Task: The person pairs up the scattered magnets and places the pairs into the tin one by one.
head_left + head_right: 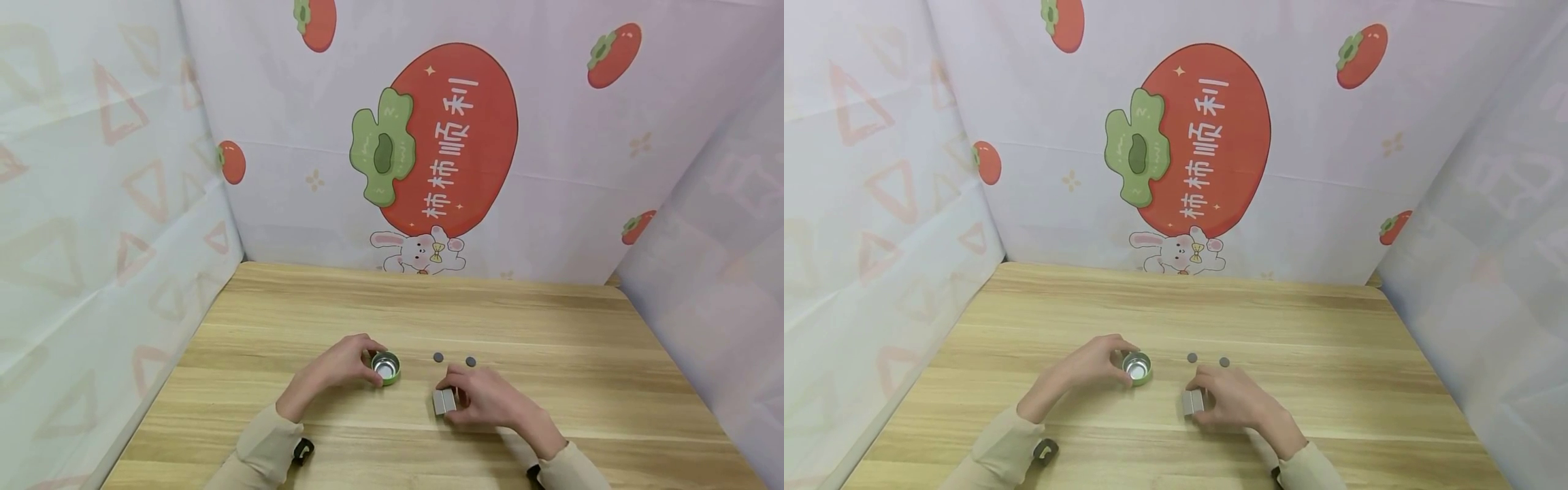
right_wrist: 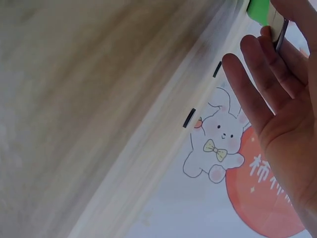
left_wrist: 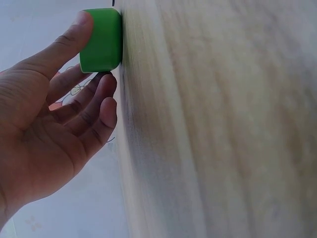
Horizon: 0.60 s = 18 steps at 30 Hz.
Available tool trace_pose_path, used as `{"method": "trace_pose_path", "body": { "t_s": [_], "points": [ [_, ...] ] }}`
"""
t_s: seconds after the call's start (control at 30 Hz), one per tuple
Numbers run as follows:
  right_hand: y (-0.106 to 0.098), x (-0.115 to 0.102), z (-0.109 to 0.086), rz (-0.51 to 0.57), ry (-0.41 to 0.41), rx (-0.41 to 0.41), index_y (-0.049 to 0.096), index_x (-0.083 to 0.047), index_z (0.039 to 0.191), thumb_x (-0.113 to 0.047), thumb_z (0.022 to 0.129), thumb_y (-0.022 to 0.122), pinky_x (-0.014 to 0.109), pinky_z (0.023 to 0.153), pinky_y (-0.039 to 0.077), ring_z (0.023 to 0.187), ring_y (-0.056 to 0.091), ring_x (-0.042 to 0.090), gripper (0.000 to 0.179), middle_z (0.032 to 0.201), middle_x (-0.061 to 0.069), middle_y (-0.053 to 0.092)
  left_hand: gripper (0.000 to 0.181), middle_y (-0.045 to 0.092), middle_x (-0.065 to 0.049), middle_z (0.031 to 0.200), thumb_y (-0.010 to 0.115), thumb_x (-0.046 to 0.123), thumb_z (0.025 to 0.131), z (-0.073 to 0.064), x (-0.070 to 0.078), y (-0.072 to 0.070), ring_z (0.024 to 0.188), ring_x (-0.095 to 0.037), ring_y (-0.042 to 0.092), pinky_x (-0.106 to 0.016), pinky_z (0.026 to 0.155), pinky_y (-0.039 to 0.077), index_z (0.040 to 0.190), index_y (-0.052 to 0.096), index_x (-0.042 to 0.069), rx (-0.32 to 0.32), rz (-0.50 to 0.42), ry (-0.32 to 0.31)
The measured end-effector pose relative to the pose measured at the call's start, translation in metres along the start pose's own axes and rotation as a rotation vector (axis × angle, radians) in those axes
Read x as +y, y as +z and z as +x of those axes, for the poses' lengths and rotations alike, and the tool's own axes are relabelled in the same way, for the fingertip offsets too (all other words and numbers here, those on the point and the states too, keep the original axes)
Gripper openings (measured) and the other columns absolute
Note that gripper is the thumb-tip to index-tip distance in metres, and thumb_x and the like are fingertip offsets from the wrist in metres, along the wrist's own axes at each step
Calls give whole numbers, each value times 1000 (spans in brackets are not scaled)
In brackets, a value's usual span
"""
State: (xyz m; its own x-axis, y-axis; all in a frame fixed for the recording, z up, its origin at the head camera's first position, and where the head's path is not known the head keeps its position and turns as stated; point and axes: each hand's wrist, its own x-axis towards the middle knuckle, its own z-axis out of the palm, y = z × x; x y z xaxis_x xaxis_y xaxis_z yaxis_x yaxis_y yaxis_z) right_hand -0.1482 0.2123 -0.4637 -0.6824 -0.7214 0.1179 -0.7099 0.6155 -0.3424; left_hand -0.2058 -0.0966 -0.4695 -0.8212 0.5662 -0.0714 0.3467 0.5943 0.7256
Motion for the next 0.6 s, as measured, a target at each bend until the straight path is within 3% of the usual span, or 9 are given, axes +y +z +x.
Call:
{"method": "trace_pose_path", "body": {
  "t_s": [0.4,0.6],
  "points": [
    [1,-3,10,-19,20,63,72,-16,111,-30,80,80,13,59,42,70,53,0,35,95,-11,59,59,64,0,96,90,21,70,1,1,0,85,-13,58,-30,77,48,122,69,3,1,-26,-20],
    [-2,-8,21,-2,22,92,72,-15,110,-31,81,81,13,60,42,70,55,4,34,88,-11,55,59,65,0,98,90,21,69,1,0,1,87,-15,58,-32,79,48,121,69,2,6,-20,-28]
  ]
}}
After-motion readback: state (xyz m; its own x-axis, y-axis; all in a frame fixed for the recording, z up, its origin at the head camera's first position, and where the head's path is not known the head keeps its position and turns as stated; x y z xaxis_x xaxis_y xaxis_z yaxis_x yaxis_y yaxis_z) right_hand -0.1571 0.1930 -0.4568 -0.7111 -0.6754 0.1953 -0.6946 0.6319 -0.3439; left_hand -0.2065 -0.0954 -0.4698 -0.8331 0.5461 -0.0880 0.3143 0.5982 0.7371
